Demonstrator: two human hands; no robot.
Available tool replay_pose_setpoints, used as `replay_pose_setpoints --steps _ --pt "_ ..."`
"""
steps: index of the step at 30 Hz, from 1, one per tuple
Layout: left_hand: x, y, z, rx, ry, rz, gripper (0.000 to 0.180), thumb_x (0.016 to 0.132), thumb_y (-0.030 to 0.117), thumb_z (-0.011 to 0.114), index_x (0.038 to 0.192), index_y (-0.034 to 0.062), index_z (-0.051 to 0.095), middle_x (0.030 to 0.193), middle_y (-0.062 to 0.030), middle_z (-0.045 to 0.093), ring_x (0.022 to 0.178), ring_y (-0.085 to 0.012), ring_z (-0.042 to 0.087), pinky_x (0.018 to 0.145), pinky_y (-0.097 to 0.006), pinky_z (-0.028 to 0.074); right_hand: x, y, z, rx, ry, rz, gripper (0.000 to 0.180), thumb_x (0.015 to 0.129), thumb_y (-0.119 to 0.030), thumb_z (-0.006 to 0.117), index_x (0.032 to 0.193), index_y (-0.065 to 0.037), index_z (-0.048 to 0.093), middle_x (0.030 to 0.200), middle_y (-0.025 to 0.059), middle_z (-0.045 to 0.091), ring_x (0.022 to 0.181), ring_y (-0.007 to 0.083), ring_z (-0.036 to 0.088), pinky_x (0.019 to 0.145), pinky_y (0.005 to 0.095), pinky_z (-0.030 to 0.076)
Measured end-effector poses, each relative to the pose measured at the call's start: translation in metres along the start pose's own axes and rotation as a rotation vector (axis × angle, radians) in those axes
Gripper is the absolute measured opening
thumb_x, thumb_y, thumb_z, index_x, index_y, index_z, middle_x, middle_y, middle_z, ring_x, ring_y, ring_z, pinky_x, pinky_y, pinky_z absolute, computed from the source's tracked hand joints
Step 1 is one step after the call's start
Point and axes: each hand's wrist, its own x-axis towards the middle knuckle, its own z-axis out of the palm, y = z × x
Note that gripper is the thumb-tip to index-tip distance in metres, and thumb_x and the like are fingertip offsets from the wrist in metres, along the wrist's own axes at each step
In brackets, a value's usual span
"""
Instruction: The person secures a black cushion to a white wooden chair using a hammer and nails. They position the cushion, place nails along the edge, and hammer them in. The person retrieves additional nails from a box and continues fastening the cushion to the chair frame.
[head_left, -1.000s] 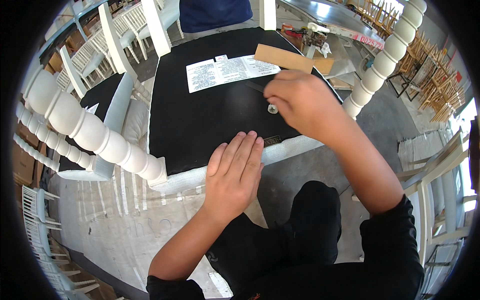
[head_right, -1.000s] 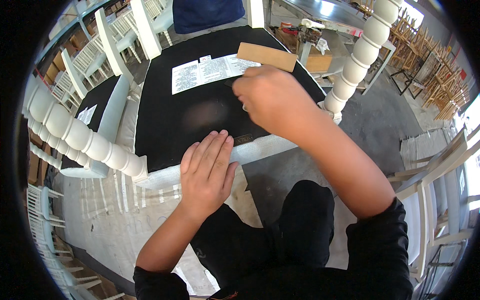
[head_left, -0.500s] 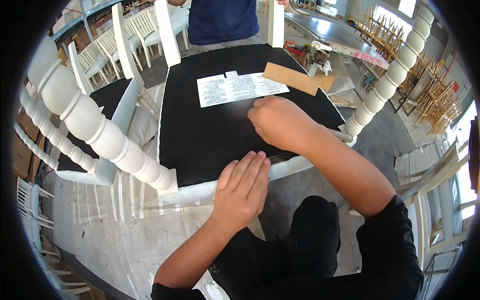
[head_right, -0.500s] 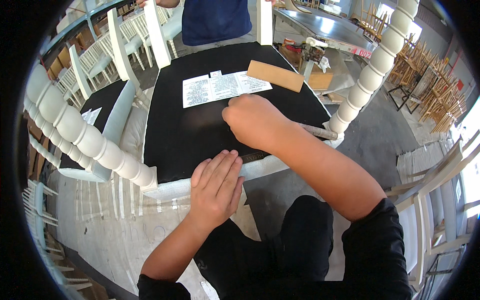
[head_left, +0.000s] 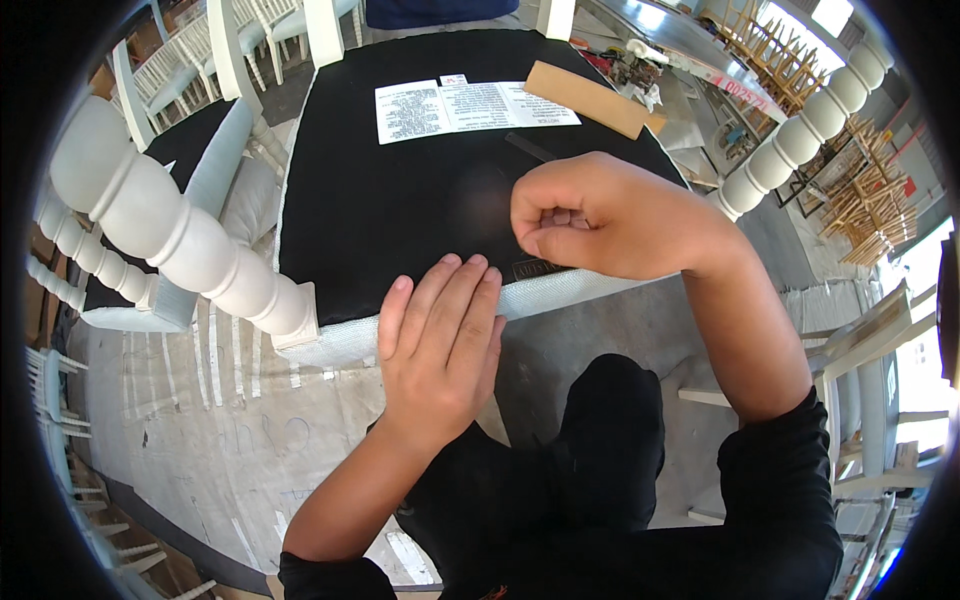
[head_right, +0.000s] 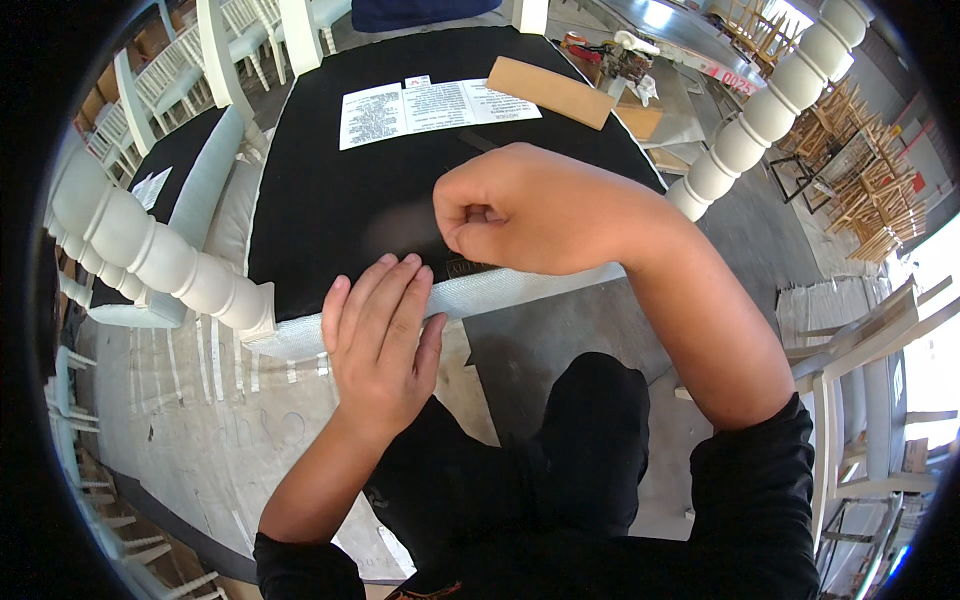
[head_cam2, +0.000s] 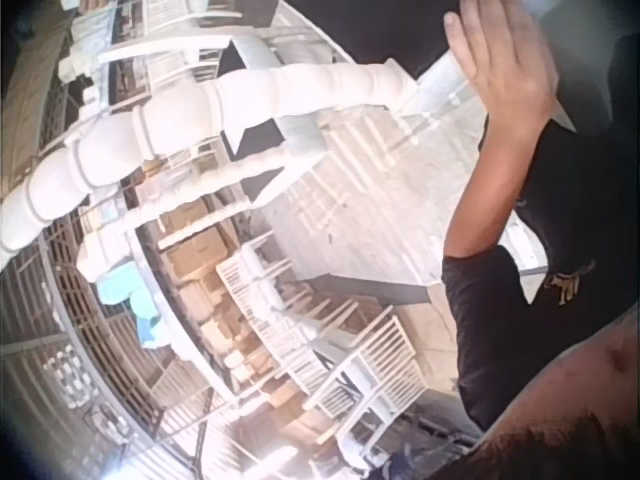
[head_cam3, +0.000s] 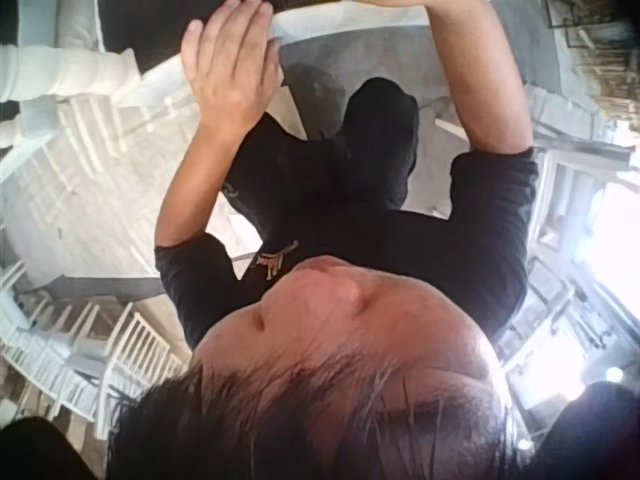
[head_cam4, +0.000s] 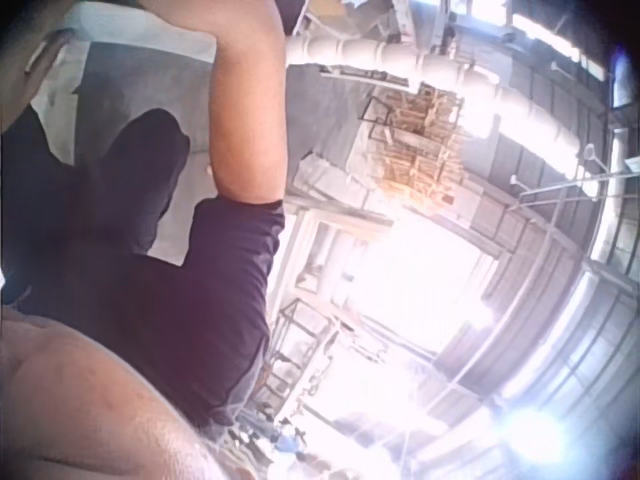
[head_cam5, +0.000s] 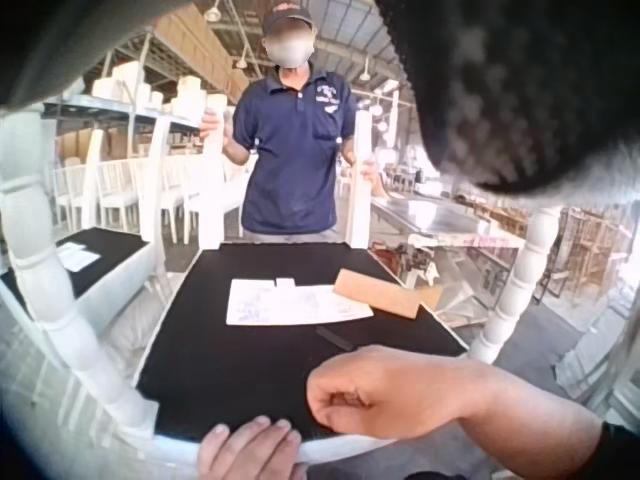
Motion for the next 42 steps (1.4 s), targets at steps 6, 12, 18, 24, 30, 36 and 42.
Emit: replay_pose_setpoints --steps 6,12,18,24,30,36,42 --pt "0.006 -0.001 -0.003 -0.006 -0.007 0.011 0.054 0.084 0.011 0.088 0.136 0.0038 0.075 0.138 -0.011 0.075 0.131 -0.0305 0.07 0.117 -0.047 0.042 -0.002 0.003 0.006 -0.023 -0.012 -0.02 0.006 0.095 -0.004 0.074 0.096 0.0 0.068 0.087 0.0069 0.069 0.074 0.0158 0.065 0.067 0.0319 0.051" --pt "0.007 -0.003 -0.001 -0.003 0.012 0.018 0.052 0.084 0.011 0.089 0.134 0.0037 0.076 0.136 -0.0109 0.076 0.13 -0.0304 0.07 0.115 -0.046 0.043 0.0 0.006 0.011 -0.061 0.026 -0.086 0.006 0.091 -0.003 0.074 0.094 0.0 0.069 0.084 0.0084 0.068 0.07 0.019 0.066 0.065 0.033 0.051" --pt "0.007 -0.004 0.001 -0.007 0.018 0.018 0.051 0.084 0.011 0.089 0.133 0.004 0.077 0.136 -0.0106 0.076 0.13 -0.0304 0.071 0.115 -0.045 0.043 0.001 0.007 0.012 -0.096 0.018 -0.082 0.007 0.09 -0.005 0.074 0.093 0.0 0.068 0.082 0.0098 0.068 0.069 0.0223 0.067 0.064 0.035 0.051" --pt "0.006 -0.003 0.002 -0.008 0.019 0.013 0.049 0.085 0.011 0.089 0.132 0.0043 0.078 0.136 -0.0106 0.076 0.131 -0.03 0.07 0.115 -0.045 0.043 0.004 0.008 0.014 -0.122 0.025 -0.124 0.008 0.091 -0.006 0.073 0.092 -0.001 0.067 0.08 0.0113 0.067 0.069 0.025 0.068 0.064 0.0364 0.051" --pt "0.005 -0.004 0.003 -0.002 0.023 0.014 0.048 0.086 0.011 0.088 0.132 0.0049 0.078 0.136 -0.0103 0.076 0.131 -0.0296 0.07 0.114 -0.046 0.043 0.005 0.009 0.014 -0.127 0.012 -0.121 0.008 0.091 -0.006 0.073 0.092 -0.001 0.067 0.078 0.0112 0.065 0.068 0.0255 0.066 0.064 0.0369 0.05" --pt "0.003 -0.004 0.004 -0.006 0.033 0.013 0.048 0.086 0.011 0.088 0.132 0.0045 0.078 0.136 -0.0105 0.077 0.13 -0.03 0.07 0.114 -0.046 0.044 0.006 0.007 0.015 -0.138 -0.008 -0.102 0.008 0.091 -0.006 0.073 0.091 -0.001 0.066 0.078 0.0114 0.064 0.069 0.026 0.065 0.064 0.0373 0.05" --pt "0.005 -0.004 0.004 -0.002 0.044 0.021 0.047 0.081 0.008 0.086 0.128 0.0038 0.078 0.133 -0.0096 0.077 0.127 -0.0271 0.072 0.115 -0.043 0.041 0.004 0.009 0.017 -0.194 0.026 -0.157 0.008 0.09 -0.004 0.072 0.091 -0.001 0.065 0.08 0.0115 0.064 0.07 0.0273 0.066 0.065 0.0382 0.05"
